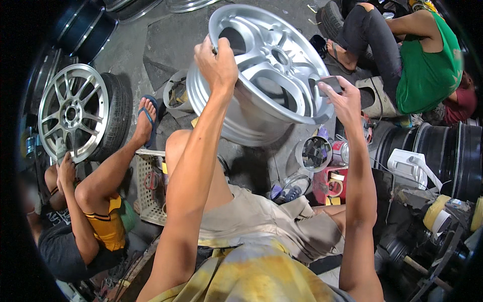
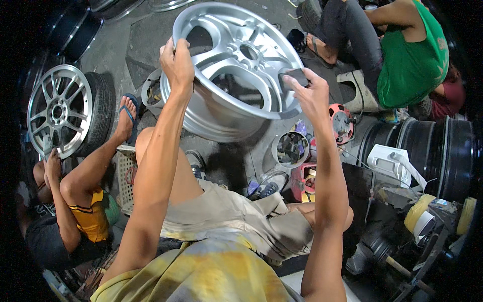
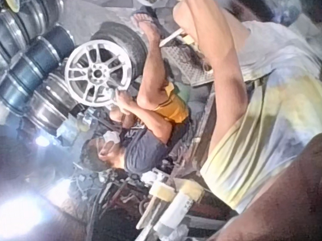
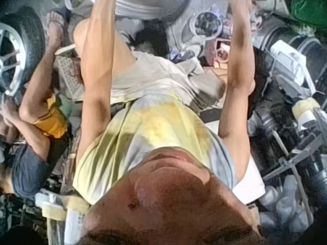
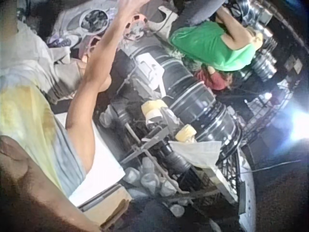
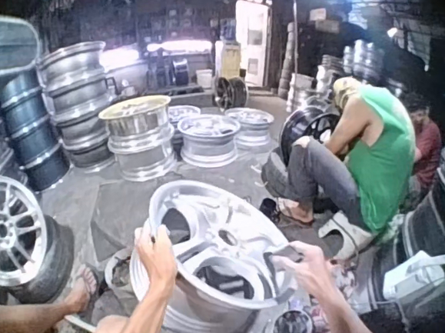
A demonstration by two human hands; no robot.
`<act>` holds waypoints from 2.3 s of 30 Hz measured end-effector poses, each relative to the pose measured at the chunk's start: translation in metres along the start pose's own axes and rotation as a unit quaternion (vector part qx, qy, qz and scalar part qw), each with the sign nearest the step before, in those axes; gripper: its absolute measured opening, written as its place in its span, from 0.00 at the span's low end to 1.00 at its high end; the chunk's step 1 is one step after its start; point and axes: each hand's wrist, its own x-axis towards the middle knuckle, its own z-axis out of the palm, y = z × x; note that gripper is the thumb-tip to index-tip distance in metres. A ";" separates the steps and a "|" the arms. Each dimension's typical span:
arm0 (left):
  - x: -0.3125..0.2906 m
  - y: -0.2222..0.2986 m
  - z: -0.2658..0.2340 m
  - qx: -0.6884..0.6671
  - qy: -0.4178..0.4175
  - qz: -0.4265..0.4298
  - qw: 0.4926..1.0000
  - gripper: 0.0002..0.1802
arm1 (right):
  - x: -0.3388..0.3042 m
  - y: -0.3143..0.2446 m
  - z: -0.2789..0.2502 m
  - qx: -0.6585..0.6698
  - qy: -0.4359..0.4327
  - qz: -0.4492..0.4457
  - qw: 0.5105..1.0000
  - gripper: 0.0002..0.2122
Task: The person sits on the floor and scrubs a silver car wheel rim with a cloth. They repeatedly dip the cloth into a container of liquid and wipe the rim's surface, including the spokes and outer edge, while another person works on a tire in the background.
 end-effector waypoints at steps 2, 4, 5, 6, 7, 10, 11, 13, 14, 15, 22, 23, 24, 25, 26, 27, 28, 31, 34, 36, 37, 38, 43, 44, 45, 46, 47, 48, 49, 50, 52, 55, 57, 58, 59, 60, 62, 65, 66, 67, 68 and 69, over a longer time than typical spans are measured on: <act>0.004 -0.002 0.006 -0.033 -0.005 -0.008 0.999 0.24 | 0.003 0.006 0.014 0.064 -0.075 0.002 0.995 0.13; 0.009 -0.001 0.014 -0.082 0.005 0.005 0.997 0.25 | 0.001 0.012 0.024 0.067 -0.137 0.032 0.988 0.13; 0.012 0.000 0.018 -0.102 0.000 0.007 0.995 0.25 | -0.001 0.016 0.027 0.046 -0.140 0.046 0.988 0.13; 0.015 0.002 0.025 -0.108 0.024 0.028 0.993 0.24 | -0.005 0.019 0.027 0.029 -0.150 0.069 0.986 0.14; 0.018 0.005 0.031 -0.113 0.046 0.026 0.992 0.23 | -0.009 0.022 0.028 0.028 -0.160 0.075 0.984 0.14; 0.030 0.011 0.047 -0.071 0.069 -0.008 0.995 0.17 | -0.017 0.024 0.023 -0.003 -0.119 0.101 0.988 0.14; 0.033 0.012 0.050 -0.059 0.073 0.004 0.996 0.18 | -0.017 0.022 0.022 0.015 -0.125 0.088 0.988 0.14; 0.040 0.012 0.052 -0.036 0.080 0.031 0.996 0.18 | -0.010 0.015 0.025 -0.052 -0.091 0.075 0.992 0.15; 0.041 0.012 0.052 -0.062 0.080 0.012 0.995 0.19 | -0.002 0.009 0.029 -0.080 -0.093 0.055 0.991 0.15; 0.043 0.011 0.052 -0.060 0.078 -0.004 0.995 0.19 | 0.006 0.002 0.032 -0.126 -0.088 0.060 0.986 0.15; 0.042 0.007 0.052 -0.061 0.106 -0.043 0.992 0.19 | 0.028 -0.017 0.058 -0.253 -0.059 -0.091 0.961 0.21; 0.041 0.007 0.053 -0.057 0.108 -0.050 0.991 0.20 | 0.026 -0.013 0.058 -0.297 -0.071 -0.021 0.952 0.22; 0.038 0.007 0.053 -0.054 0.117 -0.046 0.991 0.20 | 0.026 -0.008 0.056 -0.301 -0.099 0.036 0.948 0.21; 0.036 0.008 0.053 -0.049 0.124 -0.043 0.990 0.20 | 0.024 -0.003 0.054 -0.284 -0.097 -0.007 0.954 0.22; 0.034 0.009 0.054 -0.044 0.126 -0.037 0.990 0.20 | 0.027 0.001 0.055 -0.278 -0.091 -0.029 0.956 0.22; 0.033 0.009 0.055 -0.035 0.126 -0.029 0.991 0.20 | 0.027 0.004 0.053 -0.306 -0.063 -0.024 0.950 0.22; 0.032 0.009 0.056 -0.028 0.125 -0.021 0.992 0.20 | 0.029 0.006 0.054 -0.259 -0.043 -0.114 0.958 0.22; 0.033 0.009 0.059 -0.017 0.130 -0.008 0.991 0.21 | 0.031 0.001 0.053 -0.202 -0.038 -0.156 0.966 0.22; 0.033 0.005 0.060 -0.020 0.131 -0.017 0.991 0.21 | 0.024 -0.010 0.043 -0.184 -0.098 0.061 0.976 0.21; 0.032 0.004 0.060 -0.027 0.140 -0.021 0.990 0.21 | 0.023 -0.019 0.040 -0.143 -0.149 0.202 0.957 0.22; 0.033 0.003 0.060 -0.040 0.141 -0.016 0.989 0.21 | 0.024 -0.019 0.041 -0.177 -0.138 0.105 0.969 0.23; 0.034 0.002 0.060 -0.057 0.142 -0.008 0.988 0.21 | 0.029 -0.018 0.042 -0.217 -0.111 0.011 0.970 0.23; 0.035 0.002 0.052 -0.084 0.118 -0.032 0.989 0.23 | 0.031 0.003 0.044 -0.213 -0.072 -0.074 0.971 0.21; 0.036 0.003 0.050 -0.107 0.119 -0.030 0.987 0.23 | 0.031 0.008 0.042 -0.205 -0.070 -0.004 0.976 0.22; 0.034 0.003 0.048 -0.125 0.121 -0.030 0.984 0.23 | 0.032 0.010 0.042 -0.175 -0.085 0.052 0.979 0.22; 0.033 0.003 0.046 -0.120 0.098 -0.018 0.988 0.22 | 0.033 0.011 0.042 -0.159 -0.106 0.137 0.972 0.22; 0.033 0.003 0.045 -0.116 0.109 -0.017 0.987 0.21 | 0.035 0.011 0.043 -0.159 -0.121 0.073 0.977 0.22; 0.032 0.003 0.045 -0.116 0.115 -0.015 0.987 0.21 | 0.037 0.009 0.045 -0.184 -0.122 0.042 0.975 0.22; 0.033 0.003 0.045 -0.119 0.123 -0.010 0.985 0.20 | 0.041 0.007 0.047 -0.205 -0.097 -0.021 0.974 0.22; 0.033 0.003 0.044 -0.140 0.112 -0.018 0.984 0.20 | 0.041 0.005 0.049 -0.126 -0.095 -0.069 0.985 0.23; 0.034 0.002 0.043 -0.176 0.097 -0.036 0.979 0.19 | 0.041 0.001 0.049 -0.214 -0.052 -0.073 0.973 0.24; 0.035 -0.001 0.040 -0.161 0.046 -0.084 0.982 0.18 | 0.034 -0.003 0.043 -0.267 -0.080 -0.028 0.960 0.25; 0.034 -0.002 0.040 -0.157 0.114 -0.041 0.980 0.18 | 0.032 -0.009 0.039 -0.244 -0.149 0.172 0.943 0.25; 0.034 -0.002 0.041 -0.159 0.135 -0.016 0.978 0.18 | 0.038 -0.014 0.040 -0.288 -0.164 0.104 0.938 0.24; 0.033 -0.002 0.042 -0.149 0.130 -0.012 0.980 0.17 | 0.041 -0.018 0.042 -0.273 -0.159 -0.018 0.949 0.21; 0.032 -0.002 0.043 -0.137 0.129 -0.009 0.982 0.17 | 0.052 -0.025 0.051 -0.270 -0.151 -0.125 0.943 0.19; 0.030 0.000 0.042 -0.129 0.114 -0.027 0.985 0.17 | 0.073 -0.037 0.075 -0.258 -0.162 -0.282 0.910 0.15; 0.030 0.000 0.040 -0.148 0.092 -0.051 0.983 0.17 | 0.097 -0.040 0.113 -0.209 -0.178 -0.527 0.804 0.10; 0.031 0.000 0.040 -0.154 0.089 -0.066 0.982 0.18 | 0.099 -0.037 0.116 -0.189 -0.181 -0.478 0.839 0.11; 0.033 -0.001 0.039 -0.159 0.087 -0.080 0.980 0.18 | 0.097 -0.032 0.116 -0.164 -0.194 -0.477 0.842 0.13; 0.035 -0.002 0.040 -0.162 0.086 -0.096 0.978 0.18 | 0.093 -0.027 0.110 -0.227 -0.170 -0.373 0.884 0.16; 0.038 -0.004 0.040 -0.147 0.117 -0.057 0.981 0.18 | 0.085 -0.020 0.096 -0.275 -0.153 -0.302 0.900 0.19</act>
